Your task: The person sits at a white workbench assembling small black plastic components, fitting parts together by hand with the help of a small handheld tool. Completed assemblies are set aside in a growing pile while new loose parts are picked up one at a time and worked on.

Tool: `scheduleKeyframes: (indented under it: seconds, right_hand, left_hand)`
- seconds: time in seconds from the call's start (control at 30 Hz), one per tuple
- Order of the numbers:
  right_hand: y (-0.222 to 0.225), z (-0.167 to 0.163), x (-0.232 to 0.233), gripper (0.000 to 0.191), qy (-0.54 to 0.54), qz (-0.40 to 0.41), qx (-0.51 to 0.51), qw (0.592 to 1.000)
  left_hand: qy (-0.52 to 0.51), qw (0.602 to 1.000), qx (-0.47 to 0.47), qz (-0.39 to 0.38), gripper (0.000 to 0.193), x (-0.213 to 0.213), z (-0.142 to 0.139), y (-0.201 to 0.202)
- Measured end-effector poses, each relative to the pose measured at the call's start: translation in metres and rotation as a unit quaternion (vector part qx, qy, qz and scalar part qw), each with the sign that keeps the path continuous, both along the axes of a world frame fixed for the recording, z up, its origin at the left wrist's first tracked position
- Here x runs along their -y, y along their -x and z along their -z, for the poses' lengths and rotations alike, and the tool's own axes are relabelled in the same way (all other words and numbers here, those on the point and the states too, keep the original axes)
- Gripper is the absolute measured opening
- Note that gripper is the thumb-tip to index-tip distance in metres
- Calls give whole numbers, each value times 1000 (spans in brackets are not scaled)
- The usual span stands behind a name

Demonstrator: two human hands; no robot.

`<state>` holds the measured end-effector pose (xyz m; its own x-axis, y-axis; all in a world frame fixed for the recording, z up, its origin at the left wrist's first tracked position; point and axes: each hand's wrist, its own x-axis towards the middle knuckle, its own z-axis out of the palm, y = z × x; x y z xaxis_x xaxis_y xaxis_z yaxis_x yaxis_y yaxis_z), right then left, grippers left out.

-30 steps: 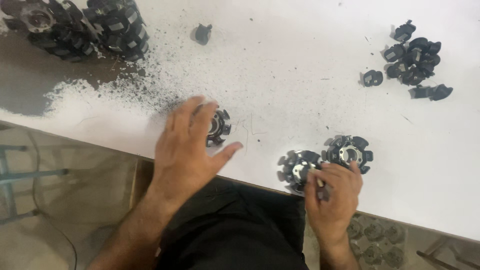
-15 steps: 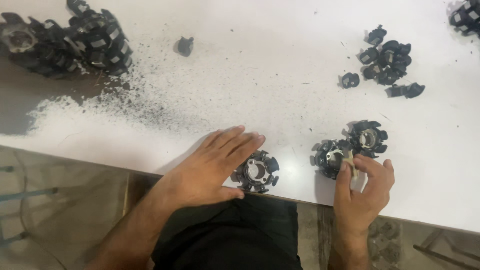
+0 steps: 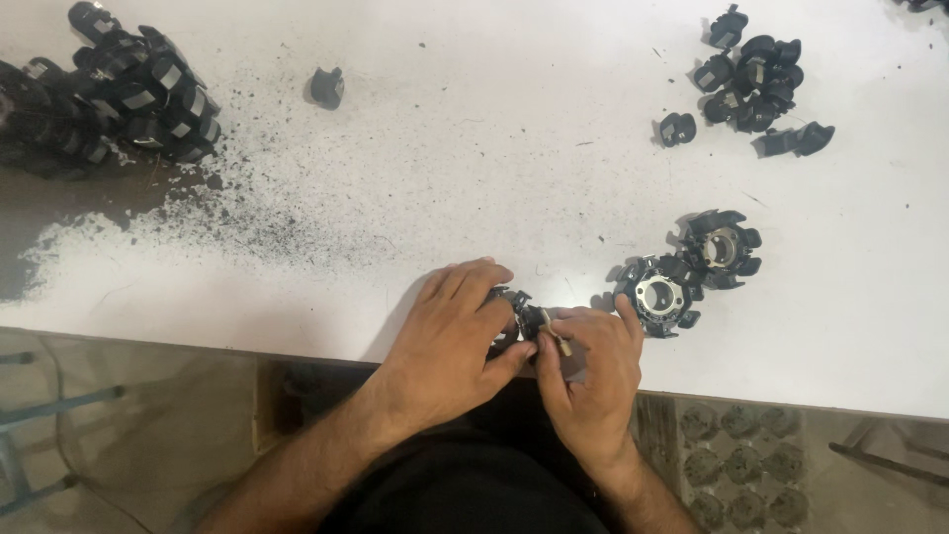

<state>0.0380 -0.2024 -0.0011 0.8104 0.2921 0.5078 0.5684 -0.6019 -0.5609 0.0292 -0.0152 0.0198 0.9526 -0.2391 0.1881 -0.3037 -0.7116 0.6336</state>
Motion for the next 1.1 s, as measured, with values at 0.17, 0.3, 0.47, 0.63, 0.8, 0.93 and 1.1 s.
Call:
scheduleKeyframes:
  seconds: [0.17,0.3,0.47,0.63,0.8,0.93,1.1]
  right_hand:
    - [-3,1,2,21,12,-5,-1,1000]
    - [-4,2,3,22,8,-13,2,1000]
    - [-5,5,4,24,-10,-19,0,1000]
    - [6,6,9,29,-54,-30,15,998]
    - [15,15,9,33,-72,-42,2,997]
    - [16,22,9,35,-44,-33,10,998]
    - [14,24,7,35,-34,-22,27,999]
  left_hand:
    - [16,999,26,-15,17,-10,-9,5]
    - [-42,997,-60,5,13,-40,-22,20]
    - [-69,995,-64,-29,17,-55,-46,33]
    - [35,982,168,81,26,-18,-47,33]
    - [-26,998,65,5,26,6,-11,3]
    - [0,999,1,-45,24,8,7,6]
    - [3,998,43,-54,18,6,14,10]
